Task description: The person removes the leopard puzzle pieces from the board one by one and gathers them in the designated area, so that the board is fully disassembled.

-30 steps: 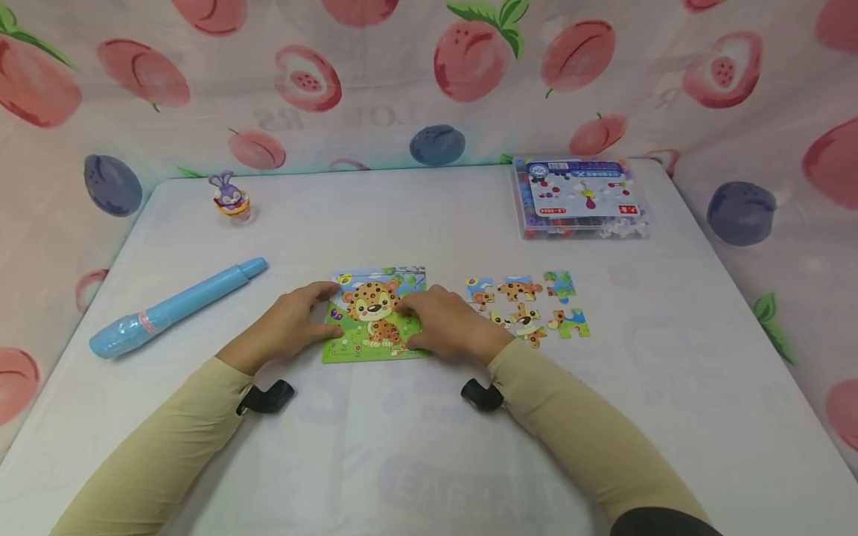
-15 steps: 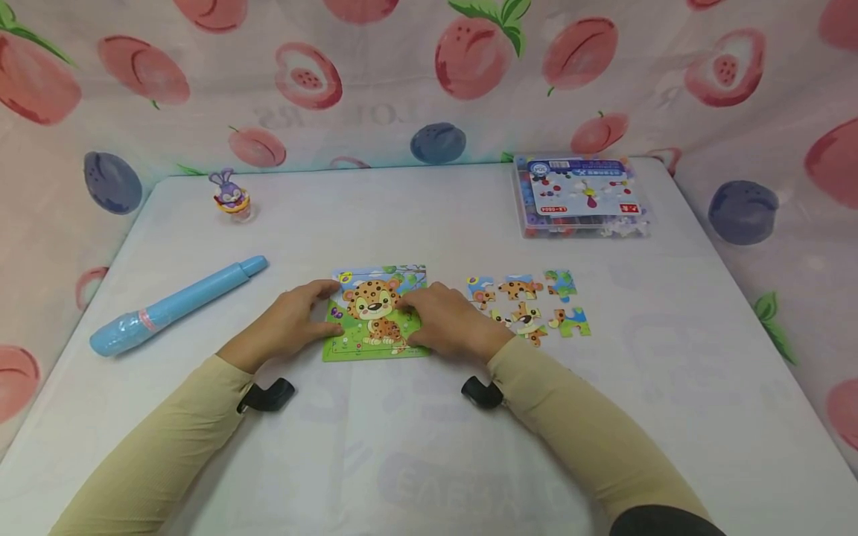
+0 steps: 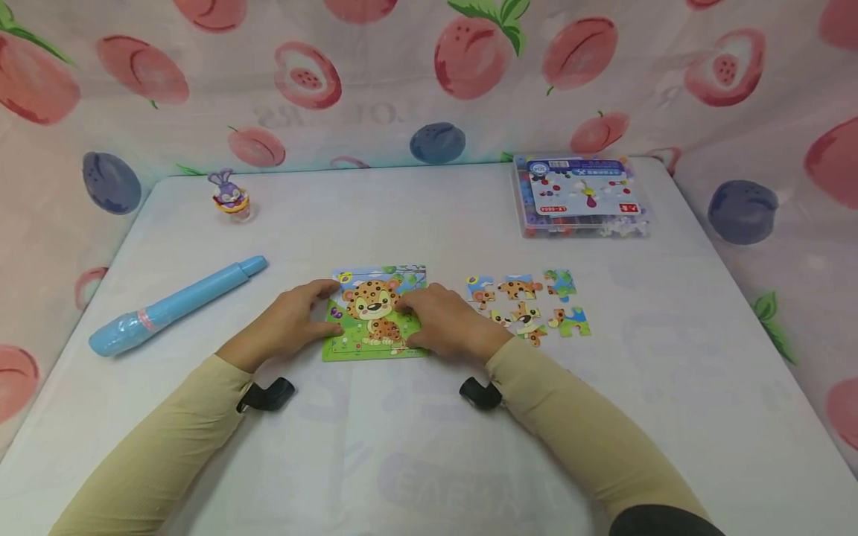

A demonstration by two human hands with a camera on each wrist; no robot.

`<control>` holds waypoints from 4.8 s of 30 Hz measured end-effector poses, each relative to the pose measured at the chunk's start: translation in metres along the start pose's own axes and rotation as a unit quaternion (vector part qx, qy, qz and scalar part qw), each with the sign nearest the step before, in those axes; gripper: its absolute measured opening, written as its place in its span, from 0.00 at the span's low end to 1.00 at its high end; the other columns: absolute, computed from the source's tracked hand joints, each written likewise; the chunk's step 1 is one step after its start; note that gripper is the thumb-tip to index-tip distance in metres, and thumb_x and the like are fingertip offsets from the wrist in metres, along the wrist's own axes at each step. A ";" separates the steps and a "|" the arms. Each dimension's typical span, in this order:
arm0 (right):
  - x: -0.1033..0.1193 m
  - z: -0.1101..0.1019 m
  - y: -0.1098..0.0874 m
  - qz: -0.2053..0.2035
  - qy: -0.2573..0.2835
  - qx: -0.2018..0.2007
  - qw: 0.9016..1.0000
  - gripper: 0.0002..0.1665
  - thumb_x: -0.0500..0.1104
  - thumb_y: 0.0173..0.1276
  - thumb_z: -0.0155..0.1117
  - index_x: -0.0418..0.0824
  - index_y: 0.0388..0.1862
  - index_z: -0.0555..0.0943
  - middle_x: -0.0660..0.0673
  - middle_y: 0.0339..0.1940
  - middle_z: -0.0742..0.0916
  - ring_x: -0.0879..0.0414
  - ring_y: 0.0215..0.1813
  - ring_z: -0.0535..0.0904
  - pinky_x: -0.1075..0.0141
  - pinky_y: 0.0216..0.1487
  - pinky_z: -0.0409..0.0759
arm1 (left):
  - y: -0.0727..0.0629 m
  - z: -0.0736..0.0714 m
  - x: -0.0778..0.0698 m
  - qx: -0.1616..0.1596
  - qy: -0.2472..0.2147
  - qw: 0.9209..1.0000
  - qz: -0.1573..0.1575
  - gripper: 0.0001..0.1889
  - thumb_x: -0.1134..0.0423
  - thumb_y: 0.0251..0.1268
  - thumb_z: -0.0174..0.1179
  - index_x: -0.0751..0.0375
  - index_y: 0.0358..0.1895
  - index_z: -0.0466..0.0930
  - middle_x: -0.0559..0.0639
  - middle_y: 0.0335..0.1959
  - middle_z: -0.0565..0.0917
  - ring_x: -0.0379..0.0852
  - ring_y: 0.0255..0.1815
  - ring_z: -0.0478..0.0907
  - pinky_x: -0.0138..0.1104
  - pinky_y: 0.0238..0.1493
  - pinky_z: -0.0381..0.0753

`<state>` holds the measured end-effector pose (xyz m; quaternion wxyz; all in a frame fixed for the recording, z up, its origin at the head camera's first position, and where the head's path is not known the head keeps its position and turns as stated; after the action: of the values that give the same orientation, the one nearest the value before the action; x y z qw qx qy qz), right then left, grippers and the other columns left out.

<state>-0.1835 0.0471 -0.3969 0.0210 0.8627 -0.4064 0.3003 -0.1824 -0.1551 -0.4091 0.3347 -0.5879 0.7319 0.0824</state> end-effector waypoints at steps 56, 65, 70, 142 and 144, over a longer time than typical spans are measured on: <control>0.005 0.001 -0.004 -0.028 0.042 -0.017 0.999 0.27 0.35 0.63 0.70 0.35 0.62 0.78 0.42 0.59 0.78 0.49 0.62 0.73 0.55 0.66 0.70 | 0.012 0.016 -0.039 -0.012 0.054 0.997 0.049 0.42 0.52 0.60 0.73 0.70 0.72 0.65 0.63 0.68 0.72 0.61 0.69 0.66 0.50 0.69 0.65; 0.005 0.004 -0.009 -0.047 0.046 -0.013 0.998 0.28 0.37 0.63 0.71 0.35 0.62 0.77 0.41 0.62 0.77 0.47 0.65 0.72 0.54 0.68 0.69 | 0.012 0.017 -0.038 -0.010 0.050 0.997 0.050 0.42 0.53 0.60 0.73 0.70 0.72 0.65 0.63 0.68 0.72 0.61 0.70 0.66 0.50 0.70 0.65; 0.005 0.005 -0.010 -0.050 0.045 -0.007 0.998 0.27 0.38 0.64 0.70 0.34 0.62 0.77 0.41 0.62 0.77 0.48 0.65 0.72 0.54 0.68 0.70 | 0.013 0.017 -0.038 -0.008 0.049 0.998 0.048 0.42 0.53 0.60 0.73 0.70 0.72 0.65 0.63 0.69 0.71 0.61 0.70 0.65 0.49 0.71 0.64; -0.125 -0.086 -0.156 0.153 0.006 -0.126 0.980 0.34 0.37 0.62 0.73 0.33 0.66 0.71 0.35 0.58 0.77 0.40 0.55 0.74 0.42 0.53 0.78 | 0.011 0.020 -0.036 -0.004 0.054 0.998 0.042 0.42 0.50 0.61 0.72 0.68 0.73 0.64 0.61 0.70 0.71 0.61 0.71 0.64 0.50 0.71 0.63; -0.128 -0.086 -0.159 0.153 0.005 -0.129 0.980 0.34 0.37 0.62 0.73 0.33 0.66 0.70 0.34 0.57 0.77 0.40 0.55 0.74 0.42 0.53 0.78 | 0.011 0.020 -0.036 -0.004 0.054 0.998 0.040 0.43 0.51 0.61 0.72 0.68 0.73 0.64 0.62 0.70 0.70 0.61 0.71 0.64 0.50 0.71 0.63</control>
<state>-0.1758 0.2660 -0.3616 0.0879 0.7787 -0.5692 0.2487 -0.1819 -0.1127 -0.4058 0.2882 -0.5629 0.7718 0.0668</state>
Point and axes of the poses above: each hand's wrist, its own y-axis towards the middle knuckle, its own z-axis out of the palm, x = y × z, the point moved 7 cm from there along y, towards the middle knuckle
